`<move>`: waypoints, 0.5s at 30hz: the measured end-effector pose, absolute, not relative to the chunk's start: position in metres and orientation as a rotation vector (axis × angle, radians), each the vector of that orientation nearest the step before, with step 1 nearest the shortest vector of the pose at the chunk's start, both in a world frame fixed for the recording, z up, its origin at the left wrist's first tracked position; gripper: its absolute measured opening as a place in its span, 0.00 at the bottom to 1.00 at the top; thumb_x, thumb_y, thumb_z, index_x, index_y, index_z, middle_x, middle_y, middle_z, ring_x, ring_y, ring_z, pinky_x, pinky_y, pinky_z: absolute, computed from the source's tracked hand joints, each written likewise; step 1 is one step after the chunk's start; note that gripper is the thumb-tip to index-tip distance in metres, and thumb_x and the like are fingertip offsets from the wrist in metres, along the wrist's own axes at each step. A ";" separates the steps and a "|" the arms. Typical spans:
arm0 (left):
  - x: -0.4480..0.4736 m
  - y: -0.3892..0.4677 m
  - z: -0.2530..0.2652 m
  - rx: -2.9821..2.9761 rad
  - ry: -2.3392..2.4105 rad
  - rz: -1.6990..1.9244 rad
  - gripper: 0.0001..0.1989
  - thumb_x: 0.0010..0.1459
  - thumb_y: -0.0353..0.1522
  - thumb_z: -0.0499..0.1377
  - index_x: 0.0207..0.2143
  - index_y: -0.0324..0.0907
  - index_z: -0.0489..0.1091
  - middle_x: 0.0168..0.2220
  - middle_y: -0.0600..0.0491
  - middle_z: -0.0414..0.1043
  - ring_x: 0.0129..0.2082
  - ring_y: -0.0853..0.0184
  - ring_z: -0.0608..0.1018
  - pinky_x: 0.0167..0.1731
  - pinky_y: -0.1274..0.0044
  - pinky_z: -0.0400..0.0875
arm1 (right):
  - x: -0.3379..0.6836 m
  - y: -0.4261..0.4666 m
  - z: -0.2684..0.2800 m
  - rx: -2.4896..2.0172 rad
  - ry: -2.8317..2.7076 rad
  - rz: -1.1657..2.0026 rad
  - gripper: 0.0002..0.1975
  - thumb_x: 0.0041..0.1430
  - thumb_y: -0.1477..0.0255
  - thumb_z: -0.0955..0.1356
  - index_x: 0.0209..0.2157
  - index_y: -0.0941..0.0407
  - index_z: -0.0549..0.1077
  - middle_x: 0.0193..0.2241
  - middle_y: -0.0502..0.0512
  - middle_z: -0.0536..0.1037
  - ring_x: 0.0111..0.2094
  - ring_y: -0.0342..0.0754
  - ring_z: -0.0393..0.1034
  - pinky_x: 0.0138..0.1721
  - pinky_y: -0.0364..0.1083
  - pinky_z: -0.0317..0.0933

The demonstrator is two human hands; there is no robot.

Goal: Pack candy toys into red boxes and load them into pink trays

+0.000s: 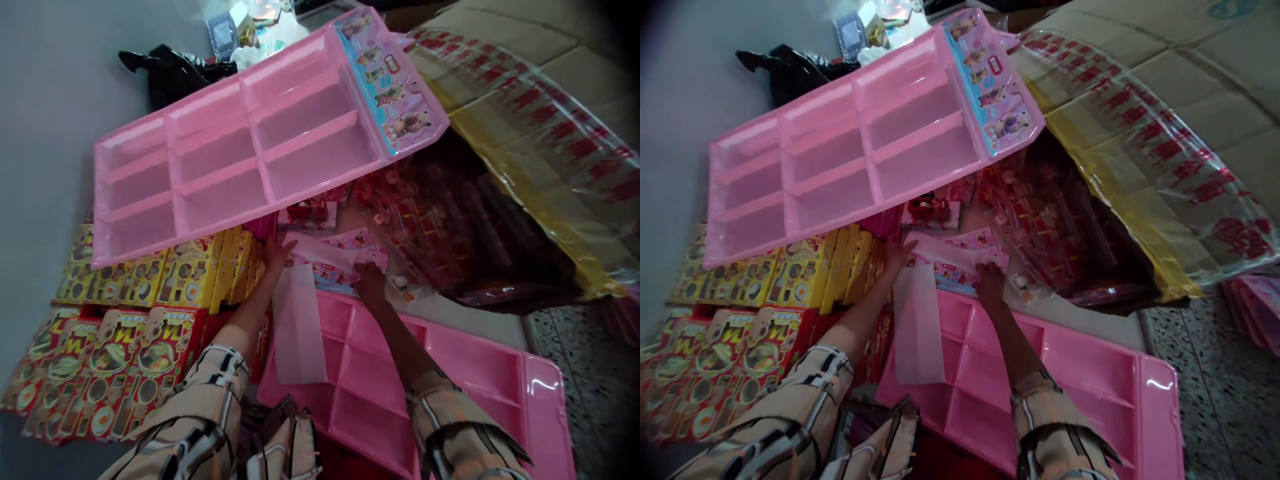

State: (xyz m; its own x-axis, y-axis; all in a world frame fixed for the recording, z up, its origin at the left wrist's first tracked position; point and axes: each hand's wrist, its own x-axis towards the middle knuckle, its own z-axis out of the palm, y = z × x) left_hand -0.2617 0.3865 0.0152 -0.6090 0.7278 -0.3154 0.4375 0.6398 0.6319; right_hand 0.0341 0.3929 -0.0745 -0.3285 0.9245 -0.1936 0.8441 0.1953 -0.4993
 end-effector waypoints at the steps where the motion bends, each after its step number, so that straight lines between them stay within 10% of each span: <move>1: -0.267 0.391 0.022 0.824 2.232 0.716 0.27 0.53 0.43 0.70 0.50 0.38 0.74 0.40 0.44 0.79 0.43 0.54 0.80 0.41 0.67 0.75 | 0.035 0.392 -0.072 -1.731 -2.290 0.800 0.26 0.53 0.75 0.77 0.54 0.55 0.76 0.51 0.63 0.74 0.50 0.58 0.69 0.49 0.51 0.60; 6: -0.278 0.394 0.070 0.720 1.967 0.763 0.26 0.39 0.44 0.78 0.35 0.37 0.77 0.29 0.48 0.79 0.33 0.57 0.81 0.36 0.67 0.77 | 0.035 0.388 -0.046 -1.758 -2.013 0.831 0.25 0.55 0.75 0.72 0.56 0.59 0.75 0.48 0.64 0.75 0.47 0.57 0.70 0.48 0.51 0.63; 11: -0.218 0.368 0.121 0.434 1.614 1.248 0.27 0.31 0.40 0.80 0.33 0.40 0.76 0.29 0.54 0.79 0.27 0.67 0.79 0.30 0.75 0.74 | 0.005 0.363 0.047 -1.342 -1.177 1.457 0.17 0.56 0.55 0.74 0.33 0.56 0.76 0.27 0.50 0.77 0.29 0.47 0.69 0.34 0.46 0.64; 15: -0.158 0.342 0.136 0.228 1.396 1.289 0.25 0.30 0.36 0.81 0.32 0.40 0.77 0.29 0.56 0.78 0.24 0.73 0.75 0.24 0.80 0.69 | -0.017 0.332 0.110 -1.116 -0.911 1.731 0.24 0.45 0.56 0.80 0.39 0.53 0.75 0.27 0.47 0.78 0.26 0.45 0.69 0.28 0.44 0.64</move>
